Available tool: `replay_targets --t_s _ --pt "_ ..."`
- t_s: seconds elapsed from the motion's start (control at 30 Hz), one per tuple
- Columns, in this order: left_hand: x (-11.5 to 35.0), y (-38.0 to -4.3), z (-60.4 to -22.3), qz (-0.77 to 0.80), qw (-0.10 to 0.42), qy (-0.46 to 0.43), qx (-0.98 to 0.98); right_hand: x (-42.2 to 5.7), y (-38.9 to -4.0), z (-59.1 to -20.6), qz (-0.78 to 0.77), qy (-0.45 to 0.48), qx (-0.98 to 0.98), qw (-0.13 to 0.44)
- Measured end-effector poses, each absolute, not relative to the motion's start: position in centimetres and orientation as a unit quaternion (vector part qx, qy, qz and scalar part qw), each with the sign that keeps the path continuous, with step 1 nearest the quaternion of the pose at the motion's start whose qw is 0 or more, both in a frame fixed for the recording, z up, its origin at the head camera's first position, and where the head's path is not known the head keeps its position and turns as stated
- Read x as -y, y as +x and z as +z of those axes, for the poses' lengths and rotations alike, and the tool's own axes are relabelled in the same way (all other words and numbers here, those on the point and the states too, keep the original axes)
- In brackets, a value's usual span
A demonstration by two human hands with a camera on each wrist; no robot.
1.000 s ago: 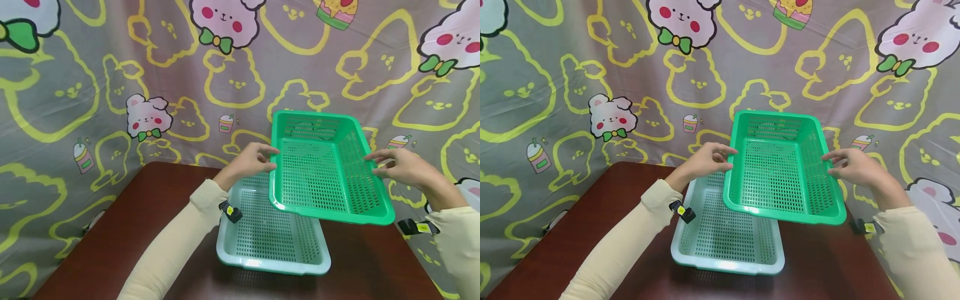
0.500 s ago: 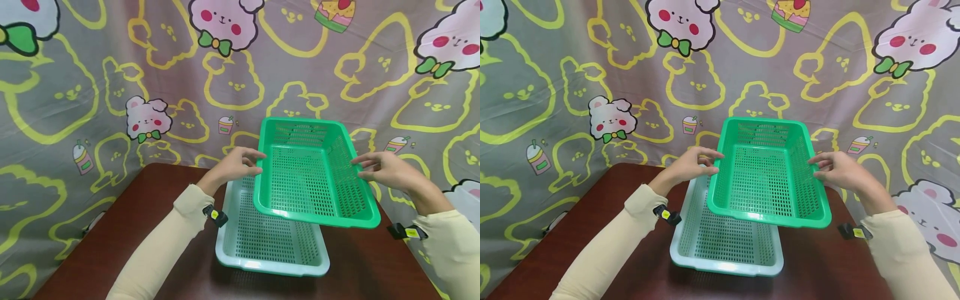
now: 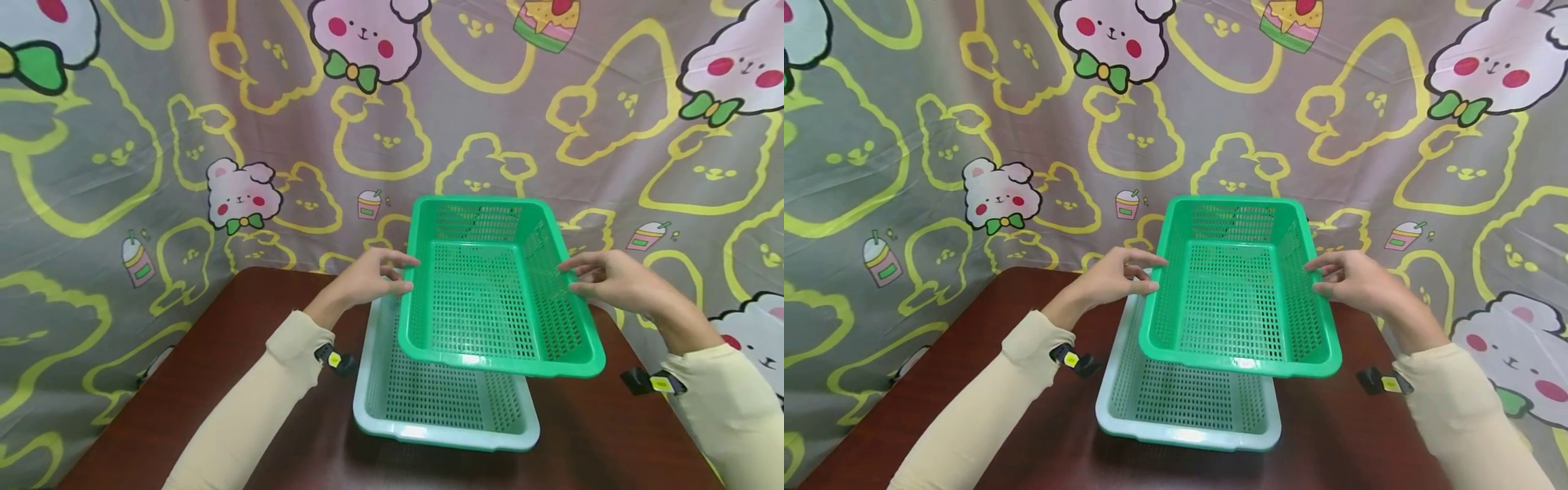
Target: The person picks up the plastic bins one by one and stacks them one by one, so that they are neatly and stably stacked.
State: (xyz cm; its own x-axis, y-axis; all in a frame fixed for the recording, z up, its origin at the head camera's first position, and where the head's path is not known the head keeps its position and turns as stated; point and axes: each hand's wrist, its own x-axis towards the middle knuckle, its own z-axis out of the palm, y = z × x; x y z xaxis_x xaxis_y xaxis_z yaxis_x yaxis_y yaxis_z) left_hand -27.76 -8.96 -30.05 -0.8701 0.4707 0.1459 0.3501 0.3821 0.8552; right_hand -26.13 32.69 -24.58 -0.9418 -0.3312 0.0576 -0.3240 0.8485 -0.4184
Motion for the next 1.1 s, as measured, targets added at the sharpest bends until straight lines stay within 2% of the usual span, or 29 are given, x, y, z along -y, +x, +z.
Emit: replay_targets --t_s 0.43,0.7,1.1 --pt "10.7 -26.9 -30.5 0.5 0.049 0.242 -0.83 -31.4 -25.8 -25.3 -0.231 -0.179 -0.956 0.0" --pt "11.6 -26.7 -30.8 0.513 0.072 0.234 -0.823 -30.6 -25.4 -25.6 -0.241 -0.175 -0.955 0.008" --pt "12.4 -26.5 -31.3 0.497 0.068 0.248 -0.829 -29.7 -24.7 -26.2 -0.261 -0.191 -0.946 0.014"
